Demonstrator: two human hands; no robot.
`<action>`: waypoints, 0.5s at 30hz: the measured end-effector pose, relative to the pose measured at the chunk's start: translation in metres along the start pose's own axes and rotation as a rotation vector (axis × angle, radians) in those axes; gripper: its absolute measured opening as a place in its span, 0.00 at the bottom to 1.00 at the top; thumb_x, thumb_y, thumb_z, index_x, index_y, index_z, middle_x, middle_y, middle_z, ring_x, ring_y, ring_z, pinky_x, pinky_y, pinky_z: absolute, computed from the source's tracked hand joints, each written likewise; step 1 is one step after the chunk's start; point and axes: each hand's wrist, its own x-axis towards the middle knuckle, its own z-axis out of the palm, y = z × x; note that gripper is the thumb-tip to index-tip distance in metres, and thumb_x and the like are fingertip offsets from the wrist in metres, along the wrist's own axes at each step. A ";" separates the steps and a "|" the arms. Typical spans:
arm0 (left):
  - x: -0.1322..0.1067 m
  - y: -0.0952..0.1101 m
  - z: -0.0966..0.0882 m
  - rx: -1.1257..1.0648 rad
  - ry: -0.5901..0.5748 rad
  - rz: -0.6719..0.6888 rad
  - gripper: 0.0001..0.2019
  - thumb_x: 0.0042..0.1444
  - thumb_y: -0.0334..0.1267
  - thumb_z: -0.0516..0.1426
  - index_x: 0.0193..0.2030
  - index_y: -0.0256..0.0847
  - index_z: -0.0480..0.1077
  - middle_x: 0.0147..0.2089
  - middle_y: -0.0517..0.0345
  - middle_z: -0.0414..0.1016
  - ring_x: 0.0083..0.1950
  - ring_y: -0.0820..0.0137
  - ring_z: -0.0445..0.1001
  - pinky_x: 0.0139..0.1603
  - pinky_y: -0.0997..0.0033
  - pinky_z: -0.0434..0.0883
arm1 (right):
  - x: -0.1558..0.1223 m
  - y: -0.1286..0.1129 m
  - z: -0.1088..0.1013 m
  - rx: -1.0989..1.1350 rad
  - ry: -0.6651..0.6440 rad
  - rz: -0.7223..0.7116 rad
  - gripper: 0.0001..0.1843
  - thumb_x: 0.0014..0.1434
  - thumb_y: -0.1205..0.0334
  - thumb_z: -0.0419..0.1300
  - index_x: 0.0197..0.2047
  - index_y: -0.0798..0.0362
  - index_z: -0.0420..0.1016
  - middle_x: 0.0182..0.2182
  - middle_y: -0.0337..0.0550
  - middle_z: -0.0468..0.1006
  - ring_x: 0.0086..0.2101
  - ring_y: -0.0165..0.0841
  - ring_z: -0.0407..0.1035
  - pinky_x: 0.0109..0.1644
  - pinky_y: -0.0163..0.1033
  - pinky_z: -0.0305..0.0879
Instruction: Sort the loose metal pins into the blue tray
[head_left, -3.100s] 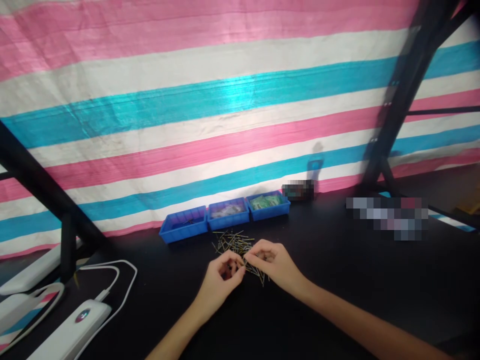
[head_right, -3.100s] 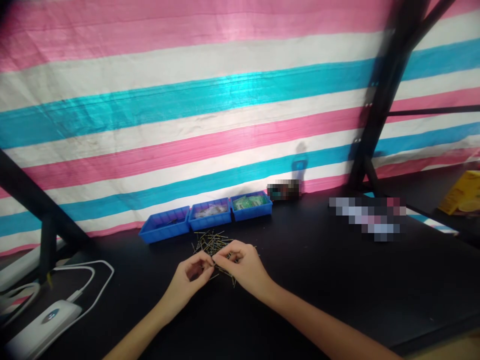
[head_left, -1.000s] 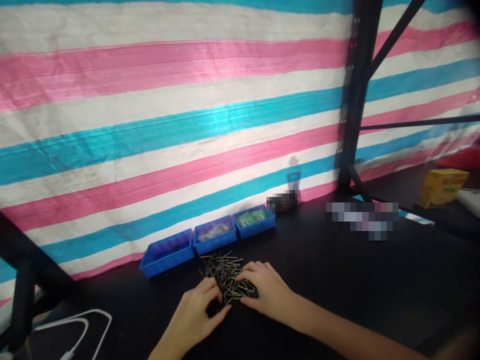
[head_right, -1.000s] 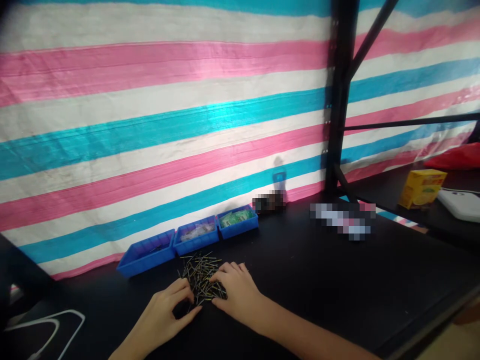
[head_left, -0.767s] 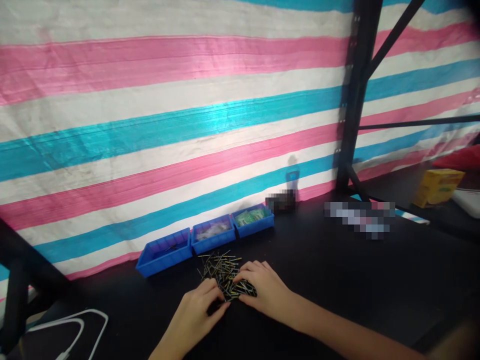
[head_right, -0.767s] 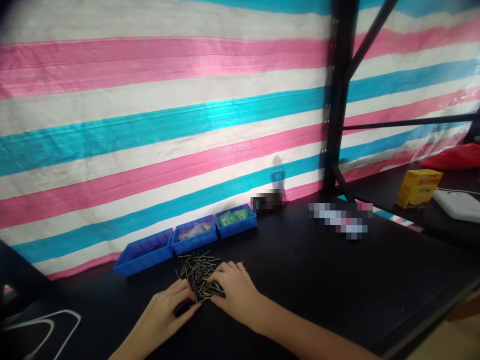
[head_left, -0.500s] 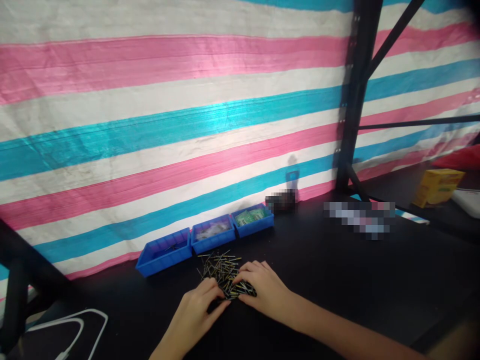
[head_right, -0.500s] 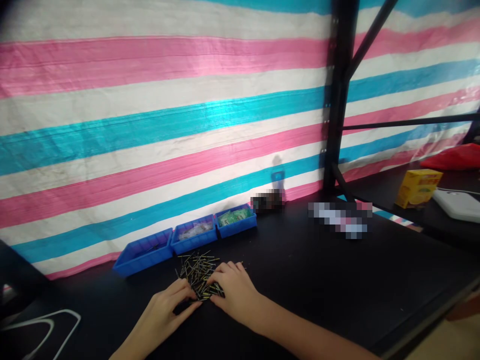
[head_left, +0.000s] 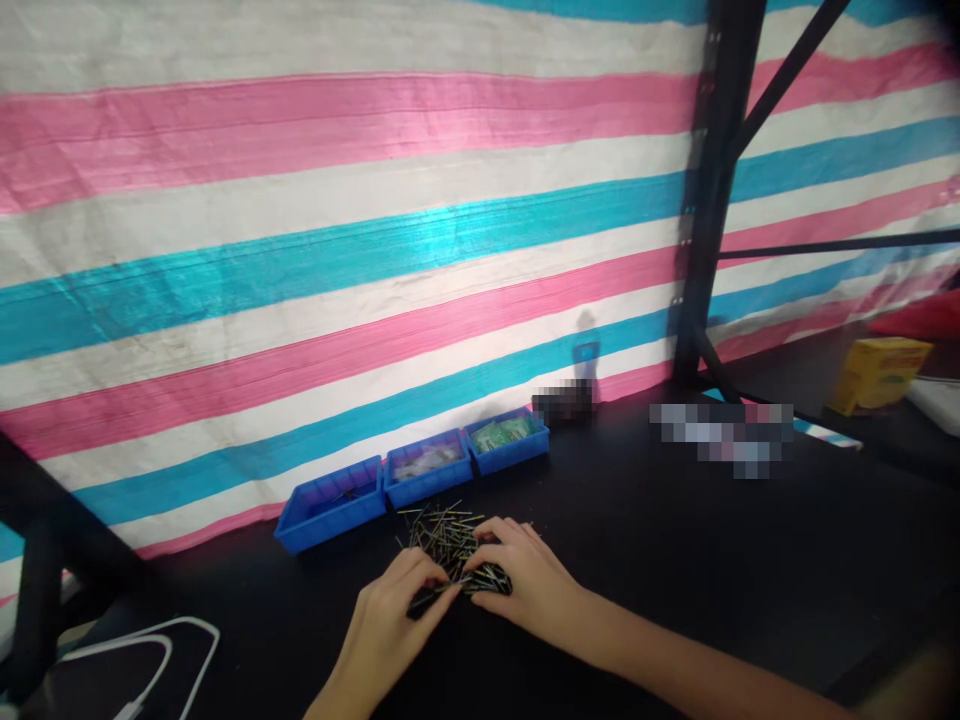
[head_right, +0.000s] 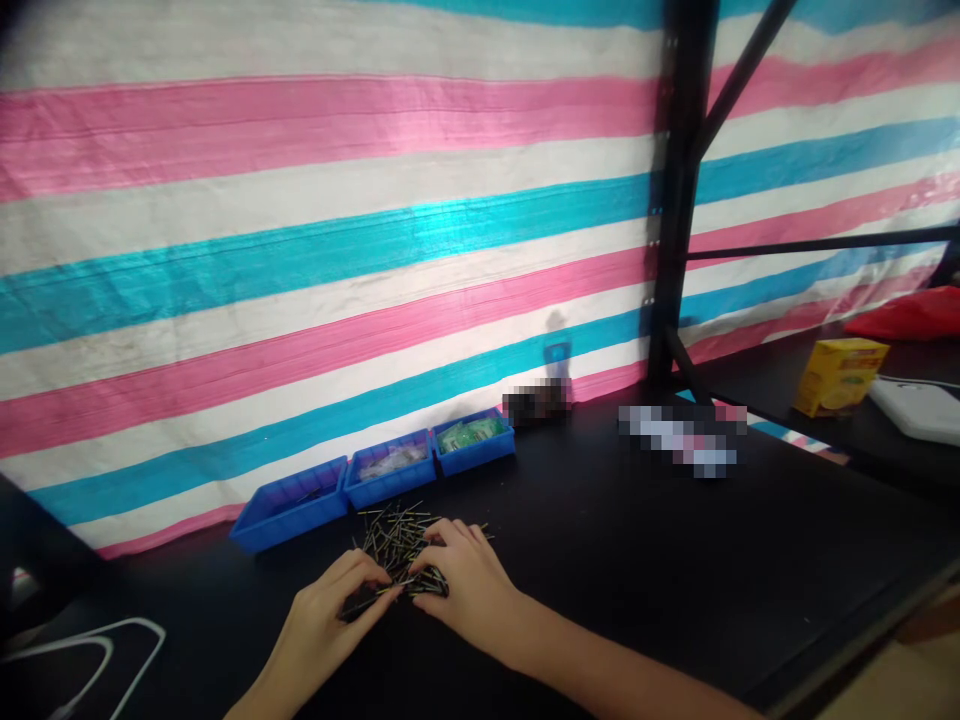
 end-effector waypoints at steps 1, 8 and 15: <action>0.000 0.001 0.000 0.001 0.006 0.003 0.05 0.56 0.39 0.54 0.32 0.41 0.67 0.31 0.60 0.68 0.32 0.73 0.69 0.32 0.77 0.66 | 0.001 -0.001 0.000 0.005 0.016 -0.008 0.11 0.49 0.62 0.66 0.38 0.45 0.74 0.46 0.38 0.68 0.47 0.36 0.61 0.51 0.42 0.51; 0.000 0.002 -0.002 -0.004 0.043 -0.026 0.05 0.55 0.40 0.54 0.34 0.42 0.67 0.31 0.60 0.68 0.31 0.73 0.69 0.30 0.78 0.67 | 0.005 -0.005 -0.004 0.010 0.093 -0.057 0.02 0.53 0.61 0.63 0.32 0.47 0.76 0.42 0.38 0.71 0.43 0.33 0.63 0.47 0.39 0.54; -0.001 0.003 0.000 -0.036 0.036 -0.064 0.06 0.56 0.40 0.53 0.33 0.41 0.68 0.32 0.58 0.68 0.30 0.74 0.69 0.28 0.79 0.67 | 0.003 -0.010 -0.005 0.040 0.147 -0.084 0.03 0.55 0.60 0.61 0.32 0.49 0.76 0.41 0.38 0.71 0.42 0.32 0.64 0.46 0.39 0.54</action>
